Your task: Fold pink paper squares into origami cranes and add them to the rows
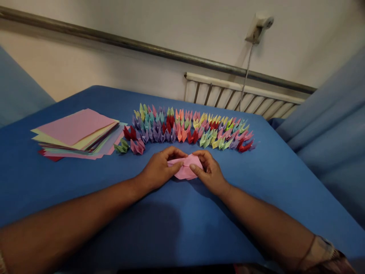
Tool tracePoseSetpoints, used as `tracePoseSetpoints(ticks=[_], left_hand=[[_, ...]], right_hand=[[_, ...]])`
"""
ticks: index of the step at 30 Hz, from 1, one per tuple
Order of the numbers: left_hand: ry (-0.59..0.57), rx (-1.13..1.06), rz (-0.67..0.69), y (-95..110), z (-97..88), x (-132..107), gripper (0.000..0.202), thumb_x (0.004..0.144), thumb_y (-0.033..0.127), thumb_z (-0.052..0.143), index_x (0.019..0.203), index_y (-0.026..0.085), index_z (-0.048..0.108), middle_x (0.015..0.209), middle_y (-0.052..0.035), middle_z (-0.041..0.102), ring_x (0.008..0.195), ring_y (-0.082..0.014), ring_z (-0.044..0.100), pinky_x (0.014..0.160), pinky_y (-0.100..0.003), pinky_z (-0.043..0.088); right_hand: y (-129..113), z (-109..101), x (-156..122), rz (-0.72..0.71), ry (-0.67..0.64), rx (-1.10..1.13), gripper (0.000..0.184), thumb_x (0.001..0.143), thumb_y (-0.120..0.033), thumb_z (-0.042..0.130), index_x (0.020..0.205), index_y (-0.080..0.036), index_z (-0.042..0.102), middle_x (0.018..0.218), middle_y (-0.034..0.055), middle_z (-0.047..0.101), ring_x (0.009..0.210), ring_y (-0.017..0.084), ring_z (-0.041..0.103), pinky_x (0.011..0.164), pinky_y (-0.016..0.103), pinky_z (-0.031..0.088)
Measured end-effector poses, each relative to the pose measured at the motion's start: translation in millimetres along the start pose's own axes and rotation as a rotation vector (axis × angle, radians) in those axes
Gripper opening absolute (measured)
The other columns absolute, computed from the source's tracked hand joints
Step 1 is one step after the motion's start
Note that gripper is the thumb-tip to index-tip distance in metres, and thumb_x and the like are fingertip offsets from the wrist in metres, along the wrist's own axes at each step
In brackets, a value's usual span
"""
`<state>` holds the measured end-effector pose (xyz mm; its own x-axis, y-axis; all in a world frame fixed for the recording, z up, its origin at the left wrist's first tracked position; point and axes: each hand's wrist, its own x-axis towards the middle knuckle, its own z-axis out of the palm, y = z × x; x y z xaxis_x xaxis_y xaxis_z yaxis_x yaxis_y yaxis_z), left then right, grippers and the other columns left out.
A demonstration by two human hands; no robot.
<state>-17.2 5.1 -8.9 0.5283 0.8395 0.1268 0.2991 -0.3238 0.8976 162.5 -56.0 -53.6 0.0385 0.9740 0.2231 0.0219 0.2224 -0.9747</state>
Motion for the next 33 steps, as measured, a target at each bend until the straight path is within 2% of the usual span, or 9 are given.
tracePoseSetpoints(ticks=[3, 6, 9, 14, 19, 26, 29, 33], left_hand=[[-0.046, 0.07, 0.09, 3.1, 0.9, -4.4, 0.028, 0.076, 0.025, 0.062, 0.103, 0.021, 0.066, 0.102, -0.0015, 0.071, 0.095, -0.0202, 0.067, 0.089, -0.035, 0.052], [-0.034, 0.101, 0.096, 2.4, 1.1, -4.8, 0.038, 0.071, 0.022, 0.063, 0.109, 0.021, 0.064, 0.111, -0.003, 0.07, 0.104, -0.0219, 0.065, 0.097, -0.037, 0.05], [0.007, 0.072, 0.035, -1.7, 1.4, -2.4, 0.03, 0.07, 0.018, 0.059, 0.099, 0.02, 0.066, 0.112, -0.0043, 0.07, 0.105, -0.0228, 0.066, 0.097, -0.039, 0.049], [0.052, -0.007, -0.069, -3.8, 2.5, -1.5, 0.009, 0.071, 0.019, 0.06, 0.078, 0.019, 0.065, 0.103, -0.0047, 0.073, 0.095, -0.0232, 0.068, 0.089, -0.038, 0.053], [0.102, 0.049, -0.008, -1.4, 2.1, -5.1, 0.009, 0.073, 0.016, 0.059, 0.078, 0.02, 0.065, 0.102, -0.002, 0.072, 0.096, -0.0212, 0.067, 0.089, -0.033, 0.052], [0.075, 0.135, 0.122, 0.1, 0.3, -8.1, 0.016, 0.076, 0.015, 0.055, 0.088, 0.02, 0.066, 0.107, -0.0022, 0.07, 0.101, -0.021, 0.065, 0.096, -0.035, 0.049], [0.06, 0.045, 0.127, 4.4, 0.0, -9.2, 0.022, 0.077, 0.018, 0.059, 0.098, 0.02, 0.064, 0.11, -0.0037, 0.069, 0.105, -0.0217, 0.064, 0.098, -0.036, 0.048], [0.032, -0.201, 0.037, 6.3, -0.7, -7.9, 0.039, 0.08, 0.03, 0.067, 0.116, 0.02, 0.057, 0.124, -0.0089, 0.063, 0.115, -0.0249, 0.06, 0.098, -0.037, 0.049]], right_hand=[[3.5, 2.6, 2.0, 0.063, 0.042, -0.029, 0.023, 0.08, -0.036, 0.069, 0.096, -0.024, 0.057, 0.08, -0.0017, 0.063, 0.067, 0.013, 0.057, 0.064, 0.027, 0.047], [4.3, 3.2, 4.7, 0.088, 0.096, 0.004, 0.021, 0.079, -0.041, 0.069, 0.085, -0.023, 0.059, 0.071, -0.0034, 0.06, 0.06, 0.012, 0.052, 0.058, 0.025, 0.044], [4.2, 3.1, 6.3, 0.113, 0.136, 0.045, 0.026, 0.076, -0.045, 0.071, 0.077, -0.022, 0.057, 0.066, -0.0047, 0.056, 0.057, 0.011, 0.048, 0.055, 0.025, 0.041], [5.1, 4.4, 5.2, 0.127, 0.096, 0.055, 0.03, 0.075, -0.047, 0.071, 0.075, -0.022, 0.055, 0.066, -0.0041, 0.056, 0.058, 0.011, 0.048, 0.056, 0.025, 0.039], [5.1, 6.2, 4.8, 0.14, 0.107, 0.043, 0.035, 0.074, -0.051, 0.07, 0.07, -0.022, 0.052, 0.061, -0.005, 0.052, 0.054, 0.01, 0.043, 0.054, 0.025, 0.037], [1.4, 6.5, 4.6, 0.097, 0.128, 0.02, 0.031, 0.077, -0.046, 0.07, 0.069, -0.021, 0.052, 0.054, -0.0075, 0.047, 0.05, 0.009, 0.038, 0.05, 0.023, 0.031], [-0.8, 6.1, 5.3, 0.092, 0.128, 0.025, 0.033, 0.076, -0.048, 0.07, 0.069, -0.021, 0.052, 0.055, -0.0073, 0.046, 0.05, 0.009, 0.036, 0.049, 0.023, 0.03], [-4.1, 3.1, 9.7, 0.136, 0.149, 0.097, 0.041, 0.071, -0.055, 0.072, 0.066, -0.022, 0.05, 0.056, -0.0064, 0.048, 0.051, 0.009, 0.039, 0.05, 0.023, 0.032]])
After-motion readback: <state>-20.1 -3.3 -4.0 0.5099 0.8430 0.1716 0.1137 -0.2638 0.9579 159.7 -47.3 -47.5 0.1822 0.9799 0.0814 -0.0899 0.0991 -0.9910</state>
